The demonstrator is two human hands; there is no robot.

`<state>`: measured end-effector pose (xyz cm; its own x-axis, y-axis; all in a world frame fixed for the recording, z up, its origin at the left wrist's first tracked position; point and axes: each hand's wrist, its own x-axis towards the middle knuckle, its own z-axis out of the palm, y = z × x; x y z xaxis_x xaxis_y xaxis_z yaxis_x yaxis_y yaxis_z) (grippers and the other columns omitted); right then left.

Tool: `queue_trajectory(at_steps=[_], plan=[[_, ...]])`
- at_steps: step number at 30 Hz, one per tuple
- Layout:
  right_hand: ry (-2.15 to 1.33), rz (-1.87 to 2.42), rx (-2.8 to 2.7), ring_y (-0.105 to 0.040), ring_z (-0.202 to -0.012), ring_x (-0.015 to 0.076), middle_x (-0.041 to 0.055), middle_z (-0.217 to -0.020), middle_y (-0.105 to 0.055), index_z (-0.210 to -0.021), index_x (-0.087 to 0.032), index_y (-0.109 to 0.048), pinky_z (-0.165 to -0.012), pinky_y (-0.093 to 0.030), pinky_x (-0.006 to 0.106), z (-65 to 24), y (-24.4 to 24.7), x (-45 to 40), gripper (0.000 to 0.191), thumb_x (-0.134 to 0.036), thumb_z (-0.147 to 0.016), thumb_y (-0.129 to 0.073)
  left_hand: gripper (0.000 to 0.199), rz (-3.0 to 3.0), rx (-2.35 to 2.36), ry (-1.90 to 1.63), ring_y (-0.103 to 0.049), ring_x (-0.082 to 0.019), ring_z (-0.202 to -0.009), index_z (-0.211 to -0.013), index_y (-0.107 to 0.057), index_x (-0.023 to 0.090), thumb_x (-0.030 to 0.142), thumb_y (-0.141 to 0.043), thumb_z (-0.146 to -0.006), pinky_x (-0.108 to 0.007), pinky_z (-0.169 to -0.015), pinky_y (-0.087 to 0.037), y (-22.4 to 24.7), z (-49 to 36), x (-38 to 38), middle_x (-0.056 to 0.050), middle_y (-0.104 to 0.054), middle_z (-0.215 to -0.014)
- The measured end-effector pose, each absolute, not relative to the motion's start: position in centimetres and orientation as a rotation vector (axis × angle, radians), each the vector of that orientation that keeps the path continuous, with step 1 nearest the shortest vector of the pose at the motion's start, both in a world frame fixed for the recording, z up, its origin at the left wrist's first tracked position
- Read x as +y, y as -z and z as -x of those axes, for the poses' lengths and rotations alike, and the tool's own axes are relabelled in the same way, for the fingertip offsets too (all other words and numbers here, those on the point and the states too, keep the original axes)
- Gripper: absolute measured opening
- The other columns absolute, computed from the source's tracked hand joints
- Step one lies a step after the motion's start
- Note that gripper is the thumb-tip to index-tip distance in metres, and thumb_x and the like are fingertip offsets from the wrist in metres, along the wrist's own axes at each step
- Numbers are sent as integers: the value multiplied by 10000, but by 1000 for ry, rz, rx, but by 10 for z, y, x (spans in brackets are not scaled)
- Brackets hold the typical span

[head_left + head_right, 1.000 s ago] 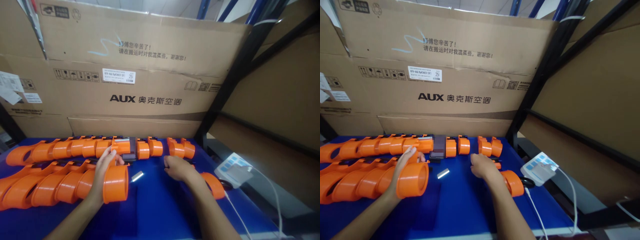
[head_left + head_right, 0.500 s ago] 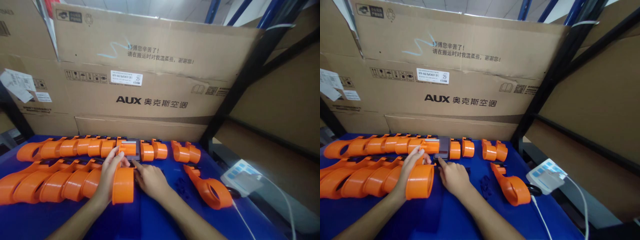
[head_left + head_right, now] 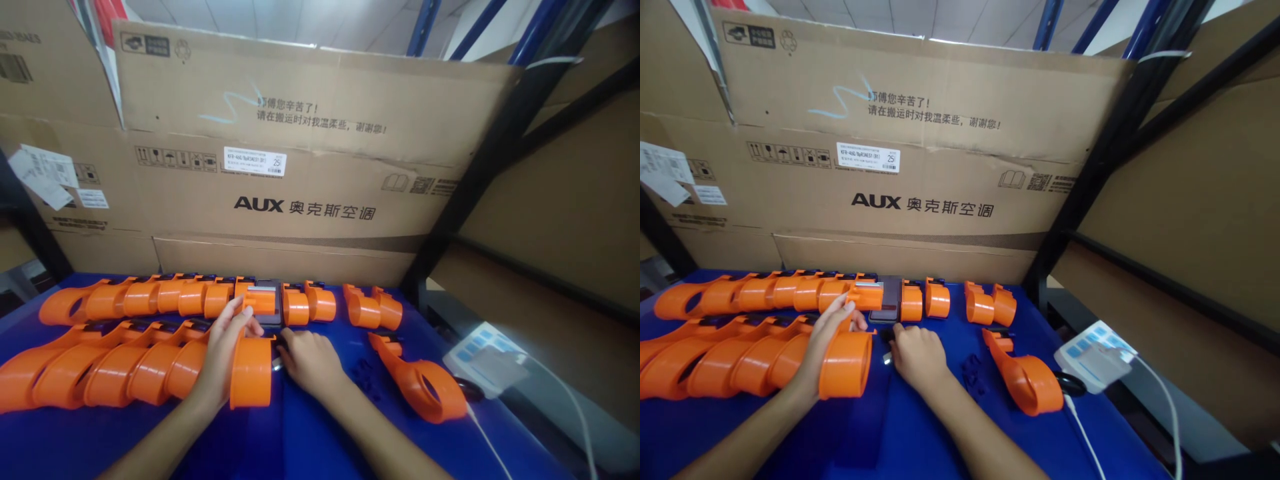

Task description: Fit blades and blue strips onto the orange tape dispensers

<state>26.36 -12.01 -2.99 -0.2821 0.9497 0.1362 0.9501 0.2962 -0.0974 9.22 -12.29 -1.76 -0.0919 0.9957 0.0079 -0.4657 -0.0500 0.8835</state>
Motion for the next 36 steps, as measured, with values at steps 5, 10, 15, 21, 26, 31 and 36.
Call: queue_trajectory(at_steps=[5, 10, 15, 21, 26, 31, 36], plan=[[-7, 1629, -2191, -675, -660, 209, 46, -752, -723, -934, -210, -639, -557, -371, 274, -277, 18, -122, 159, -327, -955, -533, 542, -837, 904, -1470, -627, -155, -610, -1168, -629, 184, 498, -794, -758, -243, -609, -478, 21, -93, -122, -4, -705, -717], [-92, 1203, -1753, -534, -524, 142, -11, -651, -614, -1009, -204, -644, -506, -401, 249, -294, 8, -122, 150, -321, -966, -560, 594, -950, 950, -1432, -622, -153, -597, -1252, -589, 204, 497, -767, -766, -258, -606, -475, 35, -95, -115, 0, -720, -773], [-60, 995, -1796, -560, -646, 165, 32, -819, -630, -1153, -219, -674, -608, -488, 297, -300, 5, -117, 207, -254, -957, -619, 537, -1125, 877, -1325, -635, -154, -644, -1301, -521, 212, 422, -708, -842, -277, -680, -501, 42, -100, -117, -1, -720, -817], [-58, 908, -1876, -624, -783, 202, 53, -894, -654, -1213, -243, -682, -692, -525, 341, -296, 9, -118, 268, -209, -951, -636, 480, -1229, 815, -1230, -643, -162, -712, -1326, -488, 230, 365, -653, -896, -293, -737, -513, 42, -102, -123, -2, -708, -868], [-85, 880, -1894, -635, -798, 200, 52, -885, -645, -1198, -231, -694, -710, -531, 336, -293, 12, -119, 255, -198, -951, -639, 484, -1224, 805, -1168, -640, -153, -711, -1332, -476, 236, 319, -659, -892, -298, -736, -511, 41, -103, -127, -20, -710, -955], [-139, 861, -1935, -653, -841, 210, 63, -935, -652, -1272, -246, -666, -732, -534, 335, -292, 14, -121, 316, -202, -965, -608, 472, -1233, 790, -1161, -644, -151, -726, -1319, -477, 238, 308, -663, -892, -292, -739, -517, 42, -103, -126, -29, -720, -985], [-327, 927, -1965, -642, -765, 187, 53, -924, -672, -1353, -221, -583, -702, -526, 304, -299, 8, -120, 356, -275, -1006, -524, 389, -1200, 795, -1146, -650, -147, -661, -1253, -516, 220, 328, -644, -902, -264, -668, -503, 42, -102, -122, -6, -708, -849]])
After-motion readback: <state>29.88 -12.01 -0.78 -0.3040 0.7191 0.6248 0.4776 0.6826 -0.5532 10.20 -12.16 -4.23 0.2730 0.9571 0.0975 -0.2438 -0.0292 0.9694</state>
